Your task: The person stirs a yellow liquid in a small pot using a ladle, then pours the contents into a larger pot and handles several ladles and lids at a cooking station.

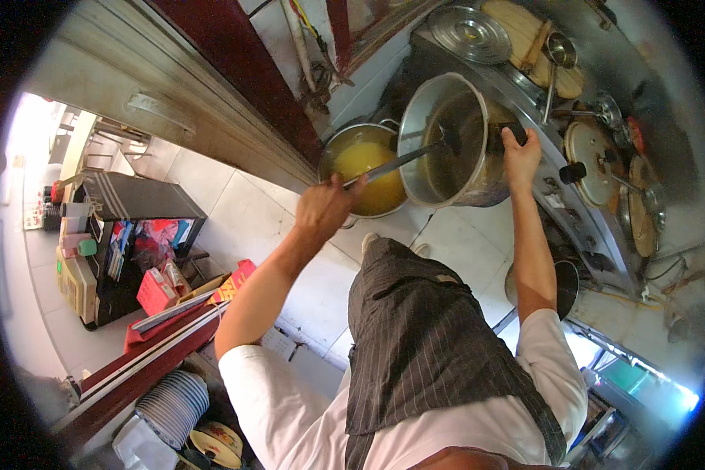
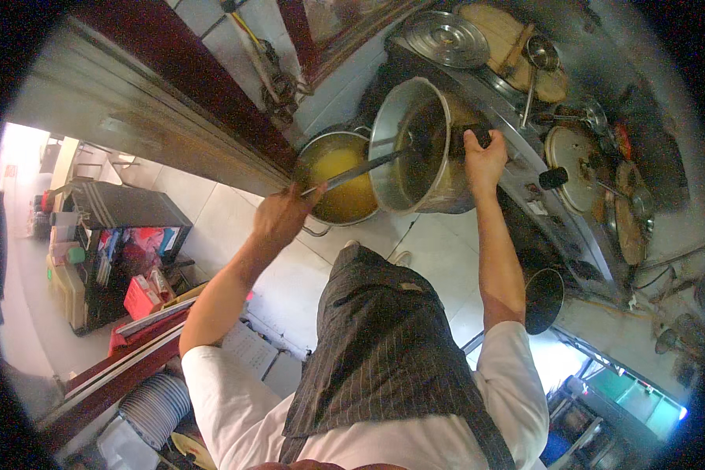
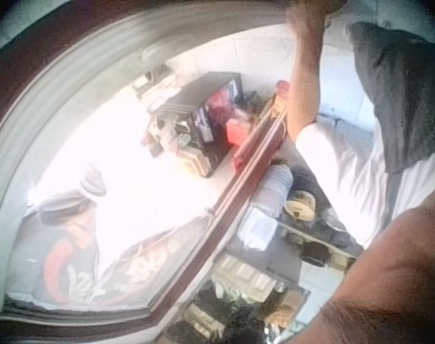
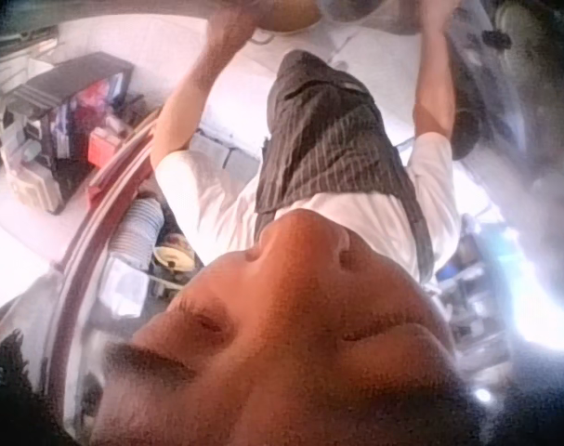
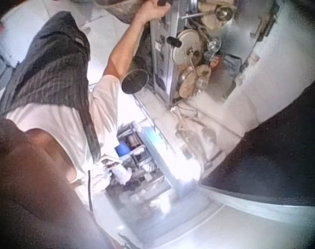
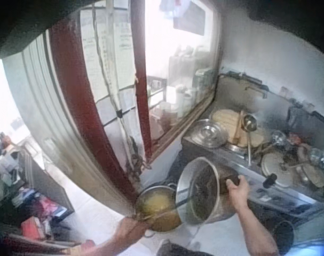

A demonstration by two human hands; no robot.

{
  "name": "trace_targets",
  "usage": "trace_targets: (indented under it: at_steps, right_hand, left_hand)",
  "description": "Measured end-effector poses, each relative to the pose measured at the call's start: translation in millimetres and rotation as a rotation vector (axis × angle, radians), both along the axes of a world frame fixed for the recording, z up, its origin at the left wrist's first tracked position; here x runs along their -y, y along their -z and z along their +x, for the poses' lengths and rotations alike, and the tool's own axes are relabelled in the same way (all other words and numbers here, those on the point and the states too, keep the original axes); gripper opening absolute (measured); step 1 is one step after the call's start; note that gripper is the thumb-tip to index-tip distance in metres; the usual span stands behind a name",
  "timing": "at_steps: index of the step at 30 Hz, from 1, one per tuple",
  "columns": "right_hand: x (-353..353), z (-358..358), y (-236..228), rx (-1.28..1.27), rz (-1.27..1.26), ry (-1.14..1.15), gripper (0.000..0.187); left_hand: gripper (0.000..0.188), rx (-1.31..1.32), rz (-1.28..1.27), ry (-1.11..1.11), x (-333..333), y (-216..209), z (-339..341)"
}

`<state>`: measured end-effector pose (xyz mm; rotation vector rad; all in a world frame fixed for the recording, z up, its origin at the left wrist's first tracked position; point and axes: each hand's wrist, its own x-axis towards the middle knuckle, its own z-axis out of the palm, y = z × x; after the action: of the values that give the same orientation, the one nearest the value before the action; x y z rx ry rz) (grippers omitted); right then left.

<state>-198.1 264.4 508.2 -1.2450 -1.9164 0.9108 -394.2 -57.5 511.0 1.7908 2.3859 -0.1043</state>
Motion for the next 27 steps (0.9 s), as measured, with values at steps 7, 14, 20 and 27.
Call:
trace_targets:
  at_steps: [7,14,20,27]
  right_hand:
    - [2.6,4.5,1.2,0.001,0.273,0.156,0.046]
    - [-5.9,-0.4,22.3,-0.016,0.278,0.182,0.047]
    - [-5.4,-0.9,20.7,-0.002,0.25,0.172,0.044]
    - [-6.4,-5.1,11.1,0.007,0.106,0.088,0.045]
  left_hand:
    - [0.05,-0.018,-0.072,0.023,3.5,-9.3,-0.8]
    - [0.059,-0.105,-0.264,-0.01,66.3,-60.6,-12.6]
    - [0.06,-0.223,-0.438,-0.044,112.3,-124.3,-41.0]
    - [0.054,-0.048,-0.077,-0.026,47.0,-45.1,-24.6]
